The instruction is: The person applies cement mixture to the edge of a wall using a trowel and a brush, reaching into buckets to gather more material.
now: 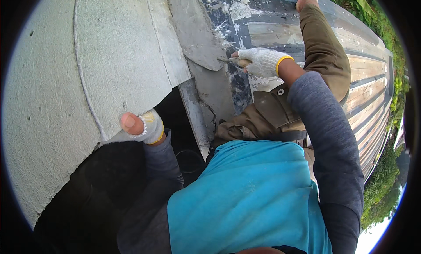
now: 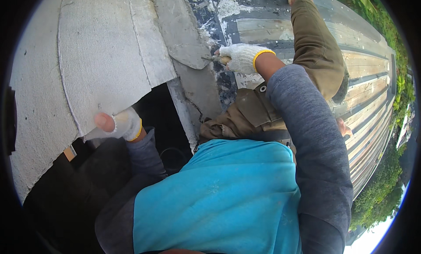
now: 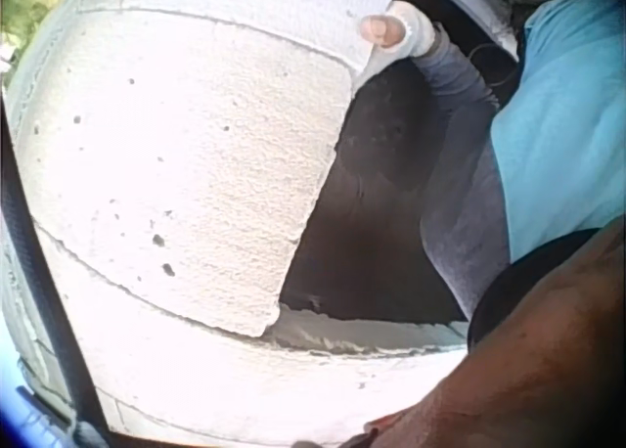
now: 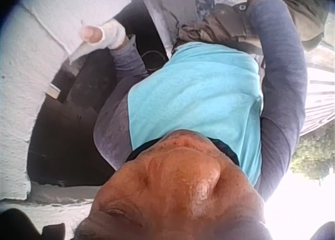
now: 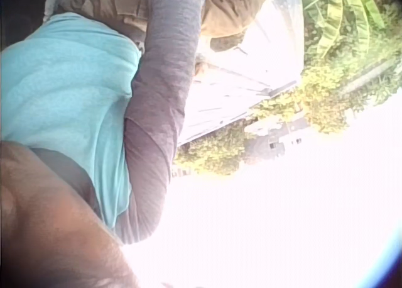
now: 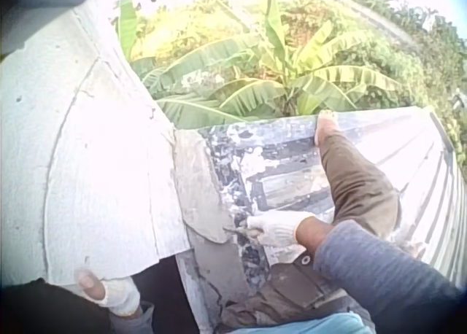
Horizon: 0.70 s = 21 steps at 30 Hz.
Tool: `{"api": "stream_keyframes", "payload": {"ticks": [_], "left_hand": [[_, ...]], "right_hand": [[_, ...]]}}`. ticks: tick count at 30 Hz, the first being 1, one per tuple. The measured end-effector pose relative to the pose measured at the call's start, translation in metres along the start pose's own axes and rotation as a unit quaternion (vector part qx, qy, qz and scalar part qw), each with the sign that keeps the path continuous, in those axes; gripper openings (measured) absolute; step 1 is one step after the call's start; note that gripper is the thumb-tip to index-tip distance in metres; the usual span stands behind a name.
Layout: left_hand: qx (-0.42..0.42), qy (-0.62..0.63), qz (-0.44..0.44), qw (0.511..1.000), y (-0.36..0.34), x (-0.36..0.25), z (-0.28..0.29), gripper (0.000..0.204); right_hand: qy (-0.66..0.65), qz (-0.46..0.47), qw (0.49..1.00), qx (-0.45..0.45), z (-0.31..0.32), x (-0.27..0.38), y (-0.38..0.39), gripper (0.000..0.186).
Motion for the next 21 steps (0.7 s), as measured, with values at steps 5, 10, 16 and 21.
{"api": "stream_keyframes", "payload": {"ticks": [5,10,16,21], "left_hand": [[-0.092,0.046,0.008,0.995,-0.013,-0.011,-0.008,0.102],[-0.128,0.088,-0.060,0.986,-0.028,-0.016,-0.014,0.104],[-0.129,0.137,-0.021,0.982,-0.017,0.002,-0.005,0.094],[-0.045,0.041,-0.013,0.998,-0.012,-0.006,0.000,0.092]], "right_hand": [[-0.023,-0.051,0.996,0.064,-0.028,-0.017,0.013,0.052],[0.064,-0.038,0.997,0.031,-0.010,-0.026,0.033,0.049],[0.009,-0.053,0.998,-0.016,-0.005,-0.028,0.028,0.052],[-0.012,0.006,1.000,-0.012,-0.019,0.000,0.016,0.057]]}}
Point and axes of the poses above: each hand's wrist, its own y-axis away from the middle knuckle, its own z-axis out of the back of the hand, x = y × z, the point moved 4 cm from there along -y, towards the middle knuckle, and after that the axes turned 14 degrees about -z, right-handed, at the moved point
